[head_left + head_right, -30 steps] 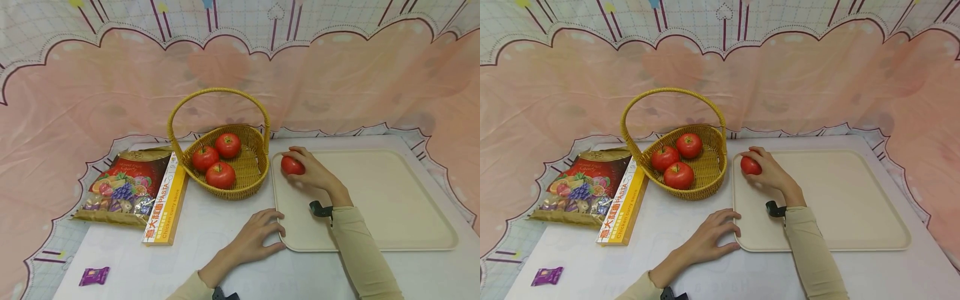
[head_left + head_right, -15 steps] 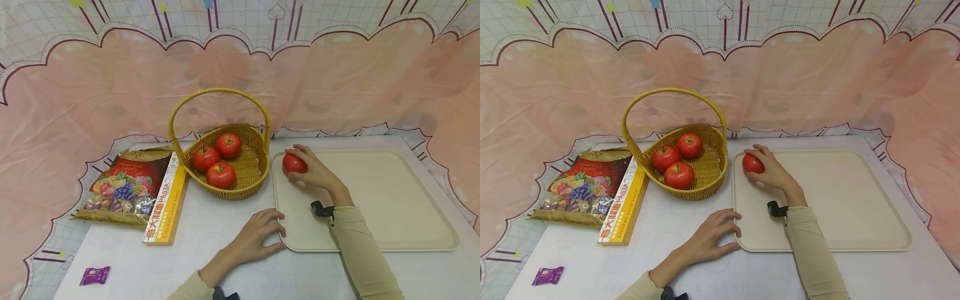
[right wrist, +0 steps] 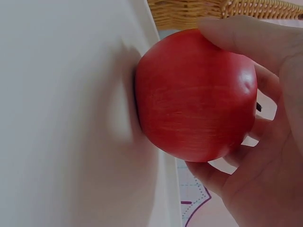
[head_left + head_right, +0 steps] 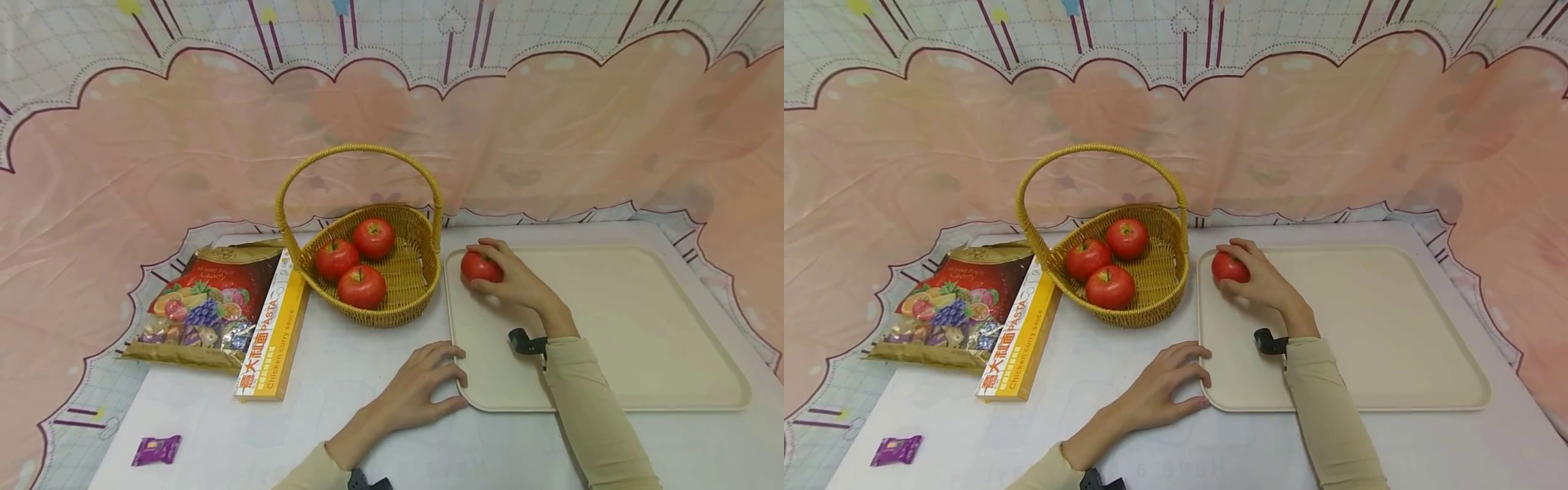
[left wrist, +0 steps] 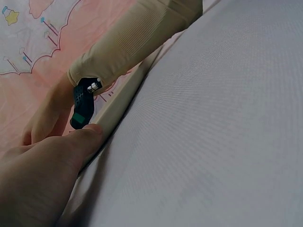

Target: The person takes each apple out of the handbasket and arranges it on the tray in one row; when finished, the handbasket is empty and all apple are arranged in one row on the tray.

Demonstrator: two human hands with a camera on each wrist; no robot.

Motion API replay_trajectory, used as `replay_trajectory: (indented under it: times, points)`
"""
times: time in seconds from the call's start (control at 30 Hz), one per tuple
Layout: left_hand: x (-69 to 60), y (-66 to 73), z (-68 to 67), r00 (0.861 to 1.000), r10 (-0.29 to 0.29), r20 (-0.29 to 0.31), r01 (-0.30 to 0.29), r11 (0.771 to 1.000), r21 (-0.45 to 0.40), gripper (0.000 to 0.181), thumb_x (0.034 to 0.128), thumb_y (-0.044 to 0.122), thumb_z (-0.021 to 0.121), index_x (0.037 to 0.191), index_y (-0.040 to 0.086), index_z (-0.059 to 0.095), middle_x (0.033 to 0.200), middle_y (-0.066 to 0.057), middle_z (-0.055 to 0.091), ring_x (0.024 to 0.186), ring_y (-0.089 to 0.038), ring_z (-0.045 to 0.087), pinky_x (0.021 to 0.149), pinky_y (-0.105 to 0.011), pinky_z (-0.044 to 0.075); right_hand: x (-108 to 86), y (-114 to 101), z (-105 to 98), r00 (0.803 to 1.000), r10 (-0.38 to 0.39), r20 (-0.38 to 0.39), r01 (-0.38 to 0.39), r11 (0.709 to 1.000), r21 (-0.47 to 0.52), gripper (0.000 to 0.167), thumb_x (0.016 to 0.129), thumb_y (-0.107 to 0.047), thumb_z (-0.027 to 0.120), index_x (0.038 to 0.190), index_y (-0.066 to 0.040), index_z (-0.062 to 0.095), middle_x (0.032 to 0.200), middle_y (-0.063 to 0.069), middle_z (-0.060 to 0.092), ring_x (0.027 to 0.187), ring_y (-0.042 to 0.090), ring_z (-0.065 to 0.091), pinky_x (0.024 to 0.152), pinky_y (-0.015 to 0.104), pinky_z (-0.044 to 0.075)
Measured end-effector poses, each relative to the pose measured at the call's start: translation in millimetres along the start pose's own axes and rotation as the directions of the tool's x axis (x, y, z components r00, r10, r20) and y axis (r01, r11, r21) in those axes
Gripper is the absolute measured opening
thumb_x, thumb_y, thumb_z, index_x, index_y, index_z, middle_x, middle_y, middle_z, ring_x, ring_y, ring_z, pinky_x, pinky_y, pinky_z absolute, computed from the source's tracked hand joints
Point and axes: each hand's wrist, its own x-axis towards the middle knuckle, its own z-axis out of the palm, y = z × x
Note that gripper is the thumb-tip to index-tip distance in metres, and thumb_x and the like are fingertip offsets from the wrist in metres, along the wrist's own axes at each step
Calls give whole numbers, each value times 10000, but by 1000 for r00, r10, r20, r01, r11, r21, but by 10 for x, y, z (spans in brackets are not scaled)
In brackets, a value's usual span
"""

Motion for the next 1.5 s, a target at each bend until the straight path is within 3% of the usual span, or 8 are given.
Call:
replay_trajectory:
  times: [0.2, 0.53, 0.97, 1.2, 1.43, 1.5]
  points:
    - [10, -6, 0, 1000, -3, 4, 3, 1000, -2, 198, 852, 440, 663, 970, 294, 601, 1320, 62, 488, 1346, -178, 374, 1117, -386, 315, 3, -24, -30, 999, -30, -23, 30, 1000, -3, 614, 864, -287, 685, 1402, -148, 425, 1490, 159, 281, 1285, 383, 398, 1022, 616, 358]
    - [34, -17, 10, 1000, 12, 1, -12, 1000, 12, 201, 855, 450, 654, 973, 295, 604, 1323, 63, 487, 1346, -180, 375, 1113, -390, 321, 1, -85, -78, 985, -116, -124, 117, 993, 0, 433, 904, -209, 634, 1312, -120, 518, 1435, 134, 353, 1270, 360, 428, 1036, 581, 352]
    - [47, -23, -17, 1000, -5, -3, 5, 1000, 13, 199, 835, 426, 683, 964, 295, 606, 1315, 71, 489, 1340, -167, 375, 1098, -391, 335, 68, -234, -79, 933, -233, -273, 252, 967, 33, 324, 887, -80, 639, 1205, -123, 595, 1307, 90, 512, 1256, 254, 454, 1045, 510, 365]
    - [28, -39, -36, 1000, -11, -14, 12, 1000, 13, 199, 837, 432, 680, 963, 295, 607, 1312, 69, 493, 1338, -171, 379, 1092, -403, 339, 113, -418, -29, 925, -270, -269, 296, 953, 62, 306, 877, -40, 639, 1175, -100, 603, 1225, 87, 561, 1164, 243, 516, 997, 484, 419]
    - [20, -26, 2, 1000, -18, -3, 18, 1000, 3, 203, 845, 448, 664, 973, 302, 608, 1319, 75, 492, 1343, -172, 374, 1092, -404, 338, 135, -565, 48, 910, -356, -212, 374, 926, 47, 282, 856, 30, 631, 1133, -13, 599, 1153, 157, 599, 1089, 270, 554, 955, 321, 456]
    - [22, -21, 10, 1000, -14, -2, 14, 1000, 0, 203, 846, 450, 662, 975, 302, 607, 1318, 73, 493, 1343, -172, 375, 1093, -404, 338, 138, -589, 71, 903, -381, -197, 398, 916, 54, 273, 854, 32, 634, 1123, 2, 602, 1140, 164, 607, 1076, 280, 564, 929, 370, 479]
